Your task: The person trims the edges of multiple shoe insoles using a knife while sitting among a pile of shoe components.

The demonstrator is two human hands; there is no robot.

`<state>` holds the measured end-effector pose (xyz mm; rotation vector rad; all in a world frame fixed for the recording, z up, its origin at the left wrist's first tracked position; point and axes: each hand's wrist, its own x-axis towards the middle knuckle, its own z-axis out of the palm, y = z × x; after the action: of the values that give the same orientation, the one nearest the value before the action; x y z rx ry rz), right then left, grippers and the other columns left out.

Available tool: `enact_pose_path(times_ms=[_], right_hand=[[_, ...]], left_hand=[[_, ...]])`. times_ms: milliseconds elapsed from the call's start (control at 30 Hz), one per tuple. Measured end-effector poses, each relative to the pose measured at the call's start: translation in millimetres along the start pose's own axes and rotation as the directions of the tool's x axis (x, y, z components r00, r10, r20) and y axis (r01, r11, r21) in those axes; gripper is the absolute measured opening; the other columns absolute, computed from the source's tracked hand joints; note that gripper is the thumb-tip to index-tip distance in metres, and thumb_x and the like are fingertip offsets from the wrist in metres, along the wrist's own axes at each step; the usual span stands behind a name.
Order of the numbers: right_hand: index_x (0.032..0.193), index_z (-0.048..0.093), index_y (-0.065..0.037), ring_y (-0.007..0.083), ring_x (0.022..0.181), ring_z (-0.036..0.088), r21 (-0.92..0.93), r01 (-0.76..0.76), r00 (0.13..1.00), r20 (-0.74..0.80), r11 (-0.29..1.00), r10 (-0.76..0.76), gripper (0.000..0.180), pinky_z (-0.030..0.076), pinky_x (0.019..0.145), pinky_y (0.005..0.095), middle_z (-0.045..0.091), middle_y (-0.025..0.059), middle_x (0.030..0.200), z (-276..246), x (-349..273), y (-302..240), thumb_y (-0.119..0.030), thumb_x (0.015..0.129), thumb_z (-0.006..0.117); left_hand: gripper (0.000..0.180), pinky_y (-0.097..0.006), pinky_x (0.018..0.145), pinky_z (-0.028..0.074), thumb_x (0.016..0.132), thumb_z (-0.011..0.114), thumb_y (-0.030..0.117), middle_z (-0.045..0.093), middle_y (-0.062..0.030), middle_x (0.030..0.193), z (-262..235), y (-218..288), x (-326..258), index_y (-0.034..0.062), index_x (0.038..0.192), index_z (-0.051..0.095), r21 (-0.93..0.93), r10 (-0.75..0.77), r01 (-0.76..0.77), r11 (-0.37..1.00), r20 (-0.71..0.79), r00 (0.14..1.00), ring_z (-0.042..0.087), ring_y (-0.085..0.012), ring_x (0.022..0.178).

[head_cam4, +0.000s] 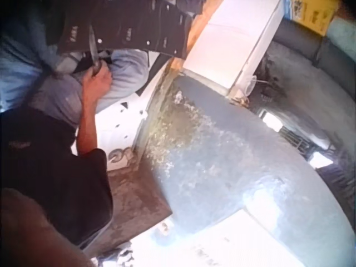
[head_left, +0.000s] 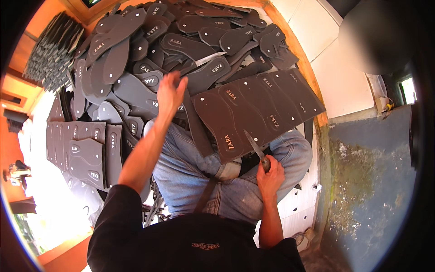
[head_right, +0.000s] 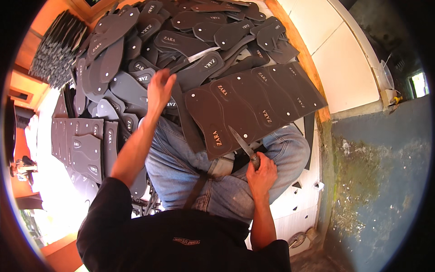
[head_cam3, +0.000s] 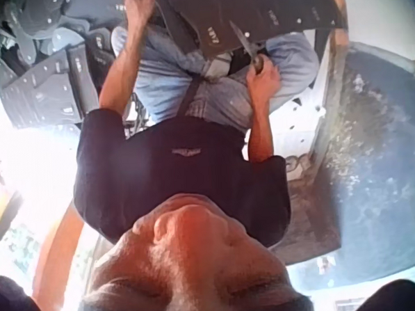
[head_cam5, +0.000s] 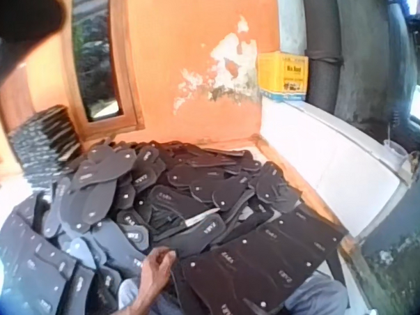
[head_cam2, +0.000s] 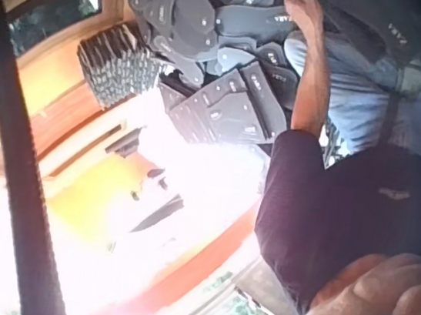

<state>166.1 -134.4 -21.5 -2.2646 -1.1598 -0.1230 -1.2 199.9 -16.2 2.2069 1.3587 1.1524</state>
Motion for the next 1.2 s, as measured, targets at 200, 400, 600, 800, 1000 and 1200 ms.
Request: enact_pose_path(times_ms=[200, 400, 600, 800, 1000, 1200], right_hand=[[0.096, 0.061, -0.005, 0.0304, 0.07, 0.059, 0.093, -0.01, 1.0, -0.022, 0.996, 0.012, 0.026, 0.046, 0.063, 0.04, 0.063, 0.0119, 0.078, 5, 3, -3, -0.01, 0.072, 0.069], [0.1, 0.059, 0.0, 0.0137, 0.059, 0.051, 0.438, -0.323, 0.946, 0.119, 0.839, 0.302, 0.021, 0.042, 0.054, 0.0291, 0.056, 0.0066, 0.069, -5, -1, -12, -0.013, 0.084, 0.066], [0.101, 0.058, 0.0, 0.0037, 0.055, 0.042, 0.652, -0.538, 0.841, 0.374, 0.534, 0.39, 0.022, 0.034, 0.05, 0.0209, 0.046, -0.0024, 0.061, -26, -36, -24, -0.016, 0.087, 0.064], [0.098, 0.058, -0.001, 0.0032, 0.051, 0.035, 0.532, -0.612, 0.74, 0.646, 0.585, 0.186, 0.017, 0.03, 0.048, 0.021, 0.04, -0.0053, 0.056, -38, -60, -41, -0.012, 0.087, 0.063], [0.094, 0.06, -0.001, 0.0026, 0.051, 0.035, 0.35, -0.66, 0.585, 0.794, 0.665, 0.164, 0.013, 0.03, 0.047, 0.0215, 0.041, -0.0051, 0.054, -61, -66, -42, -0.01, 0.086, 0.062], [0.093, 0.062, -0.002, 0.0037, 0.05, 0.04, 0.292, -0.644, 0.537, 0.831, 0.707, 0.146, 0.011, 0.034, 0.046, 0.0236, 0.046, -0.0021, 0.053, -77, -74, -45, -0.01, 0.085, 0.062]], left_hand=[[0.04, -0.031, 0.069, 0.051, 0.089, 0.058, 0.041, 0.06, -0.0079, 0.094, -4, 52, -158, 0.0075, 0.11, 0.052, -0.515, -0.546, 0.857, 0.0, 0.719, 0.431, 0.06, -0.0171, 0.082], [0.039, -0.03, 0.077, 0.051, 0.087, 0.063, 0.021, 0.062, -0.0104, 0.103, 6, 99, -151, -0.0007, 0.117, 0.051, -0.525, -0.327, 0.837, -0.158, 0.827, 0.457, 0.062, -0.0169, 0.09], [0.029, -0.029, 0.077, 0.053, 0.087, 0.061, 0.009, 0.063, -0.012, 0.101, -78, 98, -160, -0.0028, 0.112, 0.053, -0.618, -0.368, 0.784, -0.06, 0.743, 0.559, 0.064, -0.0181, 0.087], [0.028, -0.03, 0.074, 0.054, 0.091, 0.057, 0.019, 0.063, -0.0106, 0.097, -85, 84, -192, -0.0019, 0.11, 0.054, -0.55, -0.602, 0.828, -0.113, 0.7, 0.383, 0.064, -0.0175, 0.084], [0.038, -0.026, 0.041, 0.047, 0.09, 0.059, 0.035, 0.064, -0.006, 0.078, -95, 112, -192, 0.0002, 0.105, 0.055, -0.358, -0.516, 0.927, -0.114, 0.819, 0.253, 0.061, -0.0149, 0.055], [0.04, -0.023, 0.031, 0.038, 0.09, 0.056, 0.04, 0.061, -0.0055, 0.071, -99, 135, -189, 0.002, 0.101, 0.055, -0.389, -0.51, 0.903, -0.182, 0.823, 0.252, 0.055, -0.0123, 0.045]])
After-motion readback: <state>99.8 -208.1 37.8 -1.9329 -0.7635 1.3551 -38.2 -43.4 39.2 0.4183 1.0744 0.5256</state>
